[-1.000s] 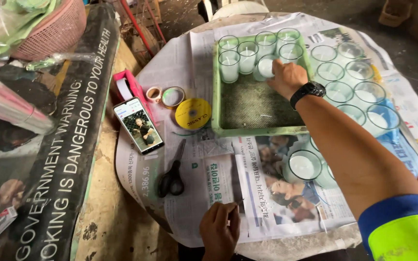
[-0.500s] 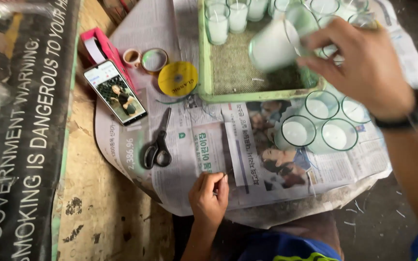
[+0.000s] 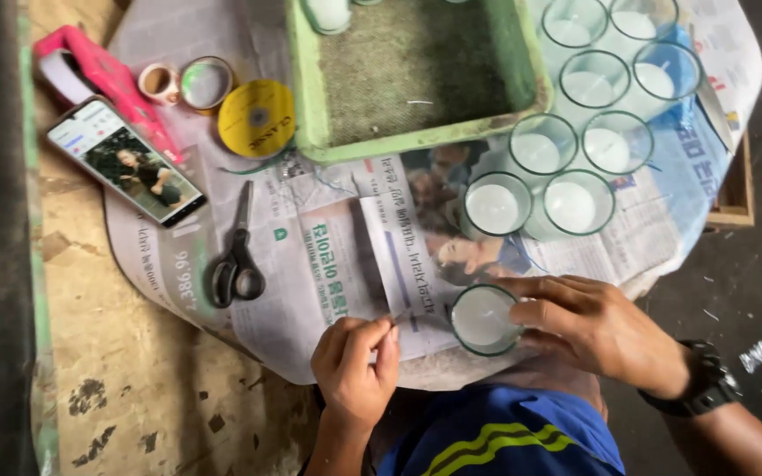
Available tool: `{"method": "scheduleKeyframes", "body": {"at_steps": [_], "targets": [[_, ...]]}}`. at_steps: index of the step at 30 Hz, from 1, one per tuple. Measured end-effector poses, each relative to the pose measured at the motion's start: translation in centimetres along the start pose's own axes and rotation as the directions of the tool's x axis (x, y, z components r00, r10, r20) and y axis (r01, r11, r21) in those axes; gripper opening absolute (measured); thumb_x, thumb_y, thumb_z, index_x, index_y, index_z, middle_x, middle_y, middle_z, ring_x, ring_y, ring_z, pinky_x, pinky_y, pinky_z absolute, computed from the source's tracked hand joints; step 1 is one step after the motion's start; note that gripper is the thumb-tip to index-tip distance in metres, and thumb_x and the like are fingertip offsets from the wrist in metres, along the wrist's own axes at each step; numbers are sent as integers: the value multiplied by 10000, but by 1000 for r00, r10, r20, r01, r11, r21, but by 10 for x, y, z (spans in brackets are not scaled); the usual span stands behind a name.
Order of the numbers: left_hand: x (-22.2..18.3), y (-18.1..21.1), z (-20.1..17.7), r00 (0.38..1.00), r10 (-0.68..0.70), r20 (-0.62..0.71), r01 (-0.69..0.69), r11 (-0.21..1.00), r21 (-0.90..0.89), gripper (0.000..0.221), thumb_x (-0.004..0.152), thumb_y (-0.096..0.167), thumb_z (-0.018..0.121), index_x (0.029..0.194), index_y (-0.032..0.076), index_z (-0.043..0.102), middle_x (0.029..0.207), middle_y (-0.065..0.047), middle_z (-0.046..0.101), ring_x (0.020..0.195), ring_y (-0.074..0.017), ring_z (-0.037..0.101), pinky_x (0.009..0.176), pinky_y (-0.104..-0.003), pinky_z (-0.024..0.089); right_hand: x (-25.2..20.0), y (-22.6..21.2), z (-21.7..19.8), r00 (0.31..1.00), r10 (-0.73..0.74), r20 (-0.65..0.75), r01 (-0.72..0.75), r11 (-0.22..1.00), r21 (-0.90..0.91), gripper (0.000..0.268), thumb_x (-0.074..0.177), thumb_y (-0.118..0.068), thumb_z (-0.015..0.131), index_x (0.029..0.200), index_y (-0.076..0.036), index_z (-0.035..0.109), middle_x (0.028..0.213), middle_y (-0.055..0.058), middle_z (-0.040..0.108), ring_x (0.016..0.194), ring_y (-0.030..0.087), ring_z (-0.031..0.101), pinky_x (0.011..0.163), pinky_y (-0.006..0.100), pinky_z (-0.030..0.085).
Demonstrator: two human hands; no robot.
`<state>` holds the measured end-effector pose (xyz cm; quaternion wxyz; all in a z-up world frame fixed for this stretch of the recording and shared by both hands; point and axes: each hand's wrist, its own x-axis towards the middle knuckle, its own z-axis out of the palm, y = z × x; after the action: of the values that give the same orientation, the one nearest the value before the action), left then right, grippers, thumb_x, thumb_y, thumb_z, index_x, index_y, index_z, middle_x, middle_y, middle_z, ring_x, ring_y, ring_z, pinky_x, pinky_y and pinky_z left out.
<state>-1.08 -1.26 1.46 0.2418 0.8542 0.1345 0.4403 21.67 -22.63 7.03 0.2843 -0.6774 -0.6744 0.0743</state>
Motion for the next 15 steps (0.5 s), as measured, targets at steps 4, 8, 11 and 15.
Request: {"method": "scheduleKeyframes", "body": {"at_steps": [4,8,11,15], "targets": [[13,28,2,979,202,14,-201,979,-14,51,979,29,727,989,75,707,782,-11,591,640,-138,558,524,-293,484,-8,2,36,990,44,-133,-15,977,213,708,957,-425,754,1460,-14,471,1540,259,619,1418,427,669,1158,515,603],[46,60,0,932,331,147,-326,943,-60,93,1089,150,659,1039,108,724,906,-44,636,743,-204,650,647,-372,524,1,-8,60,953,267,-143,-173,868,465,972,898,-642,691,1569,3,410,1581,217,593,1491,375,586,1237,495,479],[55,67,3,894,361,265,-354,932,-73,150,1103,128,613,1005,117,726,961,-59,633,856,-245,665,765,-404,508,5,-12,61,947,286,-149,-192,871,452,951,925,-761,568,1533,-33,503,1548,168,629,1484,363,578,1225,512,459],[64,66,8,846,426,321,-417,903,-98,188,1107,78,542,1026,84,711,1052,-91,655,972,-289,679,867,-432,513,0,-5,61,962,254,-103,-182,872,454,923,952,-734,562,1559,-43,483,1554,162,629,1499,367,555,1245,543,421]]}}
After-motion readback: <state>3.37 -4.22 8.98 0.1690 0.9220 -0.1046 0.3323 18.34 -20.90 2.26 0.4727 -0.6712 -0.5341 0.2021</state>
